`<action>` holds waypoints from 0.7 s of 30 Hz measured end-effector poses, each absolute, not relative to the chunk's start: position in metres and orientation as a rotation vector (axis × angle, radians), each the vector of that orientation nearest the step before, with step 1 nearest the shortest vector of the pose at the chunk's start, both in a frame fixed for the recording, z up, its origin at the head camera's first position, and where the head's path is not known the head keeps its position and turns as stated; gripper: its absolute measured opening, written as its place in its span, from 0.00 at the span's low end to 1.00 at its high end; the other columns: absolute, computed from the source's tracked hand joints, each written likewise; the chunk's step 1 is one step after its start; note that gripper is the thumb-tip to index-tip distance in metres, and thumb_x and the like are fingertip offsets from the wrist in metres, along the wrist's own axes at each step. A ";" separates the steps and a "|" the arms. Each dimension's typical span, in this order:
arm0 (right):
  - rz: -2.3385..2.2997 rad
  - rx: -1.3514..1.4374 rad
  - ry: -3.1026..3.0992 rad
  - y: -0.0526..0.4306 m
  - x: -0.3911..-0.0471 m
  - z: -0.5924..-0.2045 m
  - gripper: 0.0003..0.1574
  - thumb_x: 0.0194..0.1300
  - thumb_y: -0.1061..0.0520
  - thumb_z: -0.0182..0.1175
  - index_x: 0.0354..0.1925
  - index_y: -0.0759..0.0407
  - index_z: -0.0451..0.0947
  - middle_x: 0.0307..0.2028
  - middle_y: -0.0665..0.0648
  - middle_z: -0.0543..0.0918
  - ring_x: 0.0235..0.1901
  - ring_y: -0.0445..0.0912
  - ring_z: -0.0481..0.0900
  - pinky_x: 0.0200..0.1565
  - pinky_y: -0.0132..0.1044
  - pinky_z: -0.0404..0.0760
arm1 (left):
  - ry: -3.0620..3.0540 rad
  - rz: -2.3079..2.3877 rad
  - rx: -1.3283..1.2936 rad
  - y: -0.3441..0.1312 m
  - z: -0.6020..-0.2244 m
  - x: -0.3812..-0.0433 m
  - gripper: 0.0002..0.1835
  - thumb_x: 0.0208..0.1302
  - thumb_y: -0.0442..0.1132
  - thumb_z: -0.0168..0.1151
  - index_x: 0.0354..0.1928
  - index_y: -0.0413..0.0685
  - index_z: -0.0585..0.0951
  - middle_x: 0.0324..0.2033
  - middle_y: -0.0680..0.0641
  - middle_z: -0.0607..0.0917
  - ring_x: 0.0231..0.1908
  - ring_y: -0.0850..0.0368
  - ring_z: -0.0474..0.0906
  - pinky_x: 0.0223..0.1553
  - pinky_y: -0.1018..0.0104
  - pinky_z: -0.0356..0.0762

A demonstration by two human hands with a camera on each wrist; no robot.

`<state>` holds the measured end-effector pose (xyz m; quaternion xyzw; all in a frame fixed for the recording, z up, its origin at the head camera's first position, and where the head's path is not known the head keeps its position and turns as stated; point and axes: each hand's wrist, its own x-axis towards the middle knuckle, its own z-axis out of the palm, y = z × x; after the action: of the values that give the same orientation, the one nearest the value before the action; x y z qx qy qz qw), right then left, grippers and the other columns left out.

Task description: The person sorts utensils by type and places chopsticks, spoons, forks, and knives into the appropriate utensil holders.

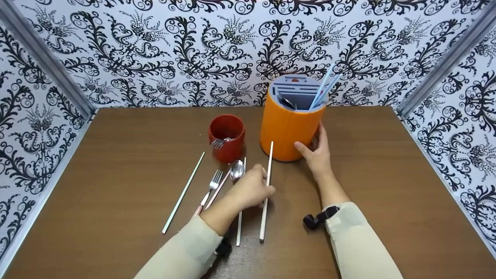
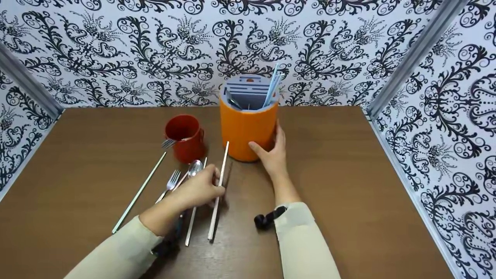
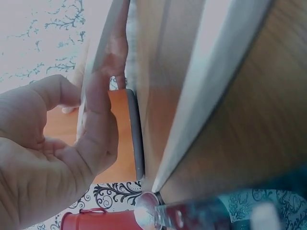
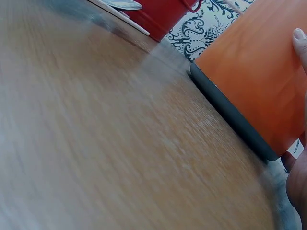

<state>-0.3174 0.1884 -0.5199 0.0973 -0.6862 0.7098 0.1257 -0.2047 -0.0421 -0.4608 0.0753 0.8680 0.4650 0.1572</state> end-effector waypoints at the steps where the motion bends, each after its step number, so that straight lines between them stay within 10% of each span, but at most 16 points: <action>1: 2.066 0.282 -2.001 0.188 -0.317 -0.520 0.63 0.63 0.62 0.71 0.83 0.58 0.43 0.81 0.61 0.57 0.76 0.56 0.61 0.79 0.54 0.58 | 2.477 1.361 0.209 -0.041 -0.460 -0.205 0.15 0.62 0.35 0.66 0.46 0.43 0.70 0.26 0.49 0.80 0.14 0.59 0.77 0.19 0.67 0.79; 21: 2.013 0.289 -2.009 0.189 -0.316 -0.520 0.59 0.64 0.62 0.71 0.83 0.53 0.48 0.79 0.55 0.61 0.74 0.52 0.66 0.77 0.54 0.62 | 2.542 1.876 0.359 -0.025 -0.414 -0.205 0.16 0.67 0.31 0.62 0.51 0.46 0.68 0.40 0.46 0.76 0.38 0.57 0.75 0.40 0.70 0.80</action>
<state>-0.3161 0.1890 -0.5202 0.1000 -0.6957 0.6972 0.1410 -0.2055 -0.0250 -0.4145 0.1128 0.7993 0.5899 -0.0188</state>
